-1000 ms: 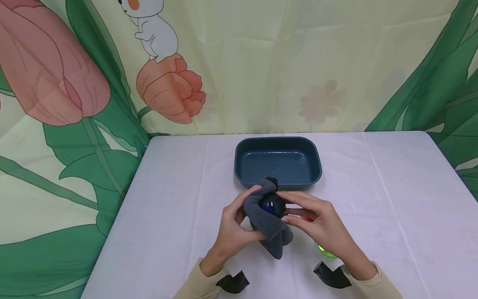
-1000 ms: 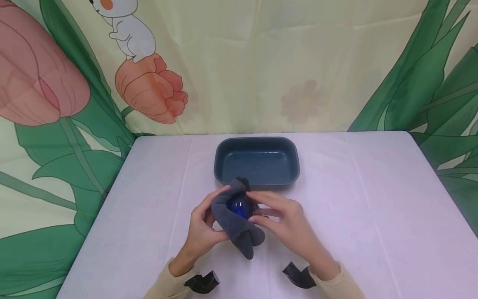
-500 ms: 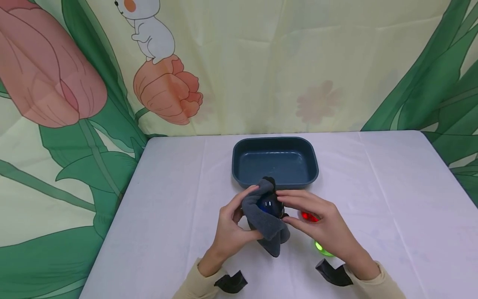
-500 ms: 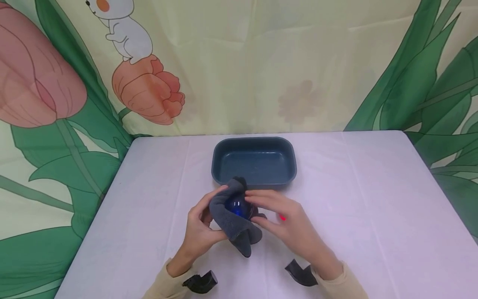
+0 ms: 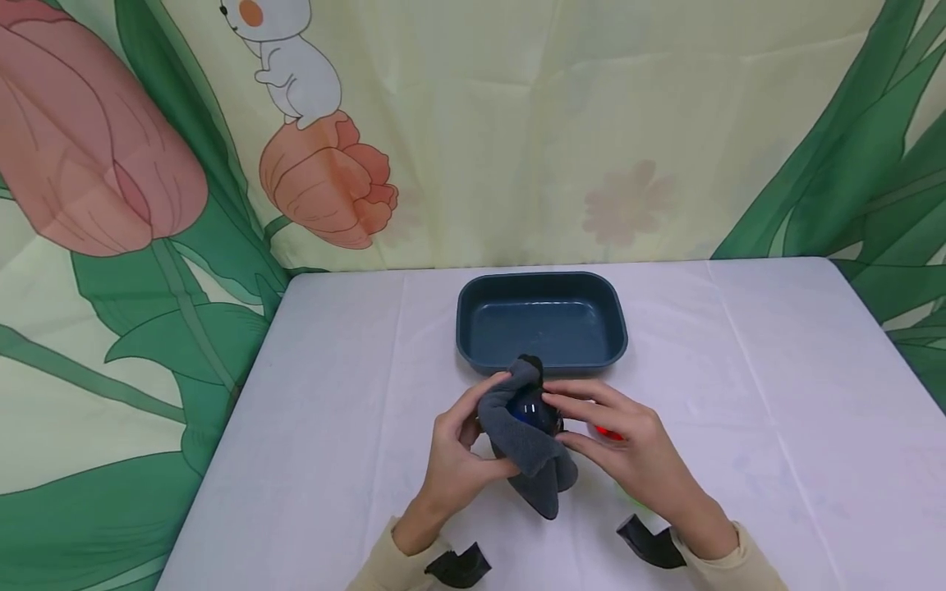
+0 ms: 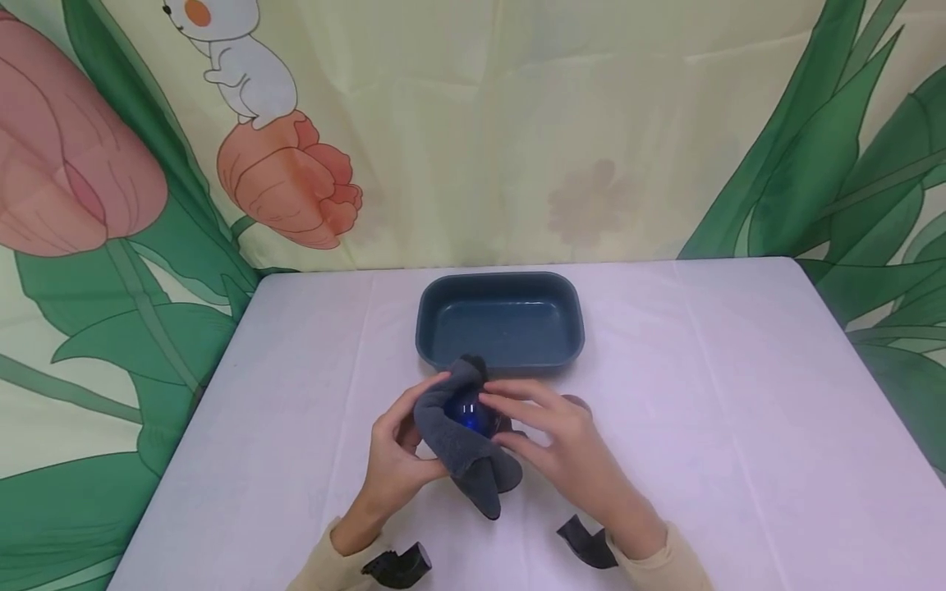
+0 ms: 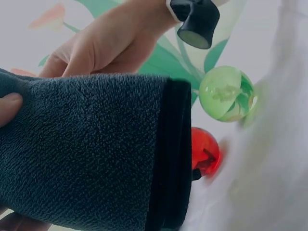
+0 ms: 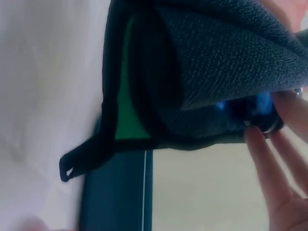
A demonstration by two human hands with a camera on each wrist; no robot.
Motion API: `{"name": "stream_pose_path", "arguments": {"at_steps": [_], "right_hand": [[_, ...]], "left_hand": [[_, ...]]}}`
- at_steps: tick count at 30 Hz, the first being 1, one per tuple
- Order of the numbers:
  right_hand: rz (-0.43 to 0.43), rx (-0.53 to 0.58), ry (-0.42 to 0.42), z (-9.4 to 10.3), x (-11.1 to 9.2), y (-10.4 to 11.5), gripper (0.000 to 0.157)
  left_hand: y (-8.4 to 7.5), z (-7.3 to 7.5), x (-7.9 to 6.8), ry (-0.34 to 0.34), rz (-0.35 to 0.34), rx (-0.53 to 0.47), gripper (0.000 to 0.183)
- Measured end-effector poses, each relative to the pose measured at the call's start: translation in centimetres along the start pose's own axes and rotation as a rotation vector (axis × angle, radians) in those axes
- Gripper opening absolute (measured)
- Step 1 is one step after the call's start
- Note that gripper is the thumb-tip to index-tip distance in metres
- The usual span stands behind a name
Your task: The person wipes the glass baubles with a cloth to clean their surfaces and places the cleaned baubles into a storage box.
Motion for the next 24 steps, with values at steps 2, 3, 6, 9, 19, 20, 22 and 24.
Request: {"name": "stream_pose_path", "arguments": {"at_steps": [2,3,6,9,19,20,22,24], "right_hand": [[-0.055,0.063,0.008,0.0,0.0,-0.4,0.057],[-0.091,0.105,0.014,0.0,-0.1,-0.7,0.056],[-0.201,0.194,0.027,-0.1,-0.3,-1.7,0.054],[-0.233,0.192,0.032,-0.2,-0.3,-2.0,0.053],[0.004,-0.104,0.05,-0.2,-0.1,-0.1,0.064],[0.024,-0.109,0.062,-0.3,-0.1,0.1,0.058],[0.049,-0.111,0.088,-0.4,-0.2,0.2,0.048],[0.061,-0.113,0.102,-0.5,-0.3,0.2,0.045]], "left_hand": [[-0.1,-0.1,-0.1,0.002,-0.003,0.004,0.08],[-0.1,-0.1,-0.1,0.004,-0.003,0.004,0.081],[-0.2,-0.2,-0.2,0.003,-0.007,0.013,0.081],[-0.1,-0.2,-0.2,-0.017,-0.013,0.023,0.082],[0.2,0.0,-0.3,-0.049,0.015,0.053,0.08],[0.3,0.0,-0.3,-0.049,0.019,0.053,0.08],[0.4,0.0,-0.4,-0.05,0.025,0.05,0.08],[0.6,0.0,-0.4,-0.051,0.026,0.043,0.08]]}}
Point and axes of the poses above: each hand's wrist, its own x-axis towards the middle knuckle, its own z-axis out of the back of the hand, y = z × x, the point moved 9 cm from there along x, towards the middle knuckle, and after that the axes turned 6 degrees about -x, right-handed, at the moved point
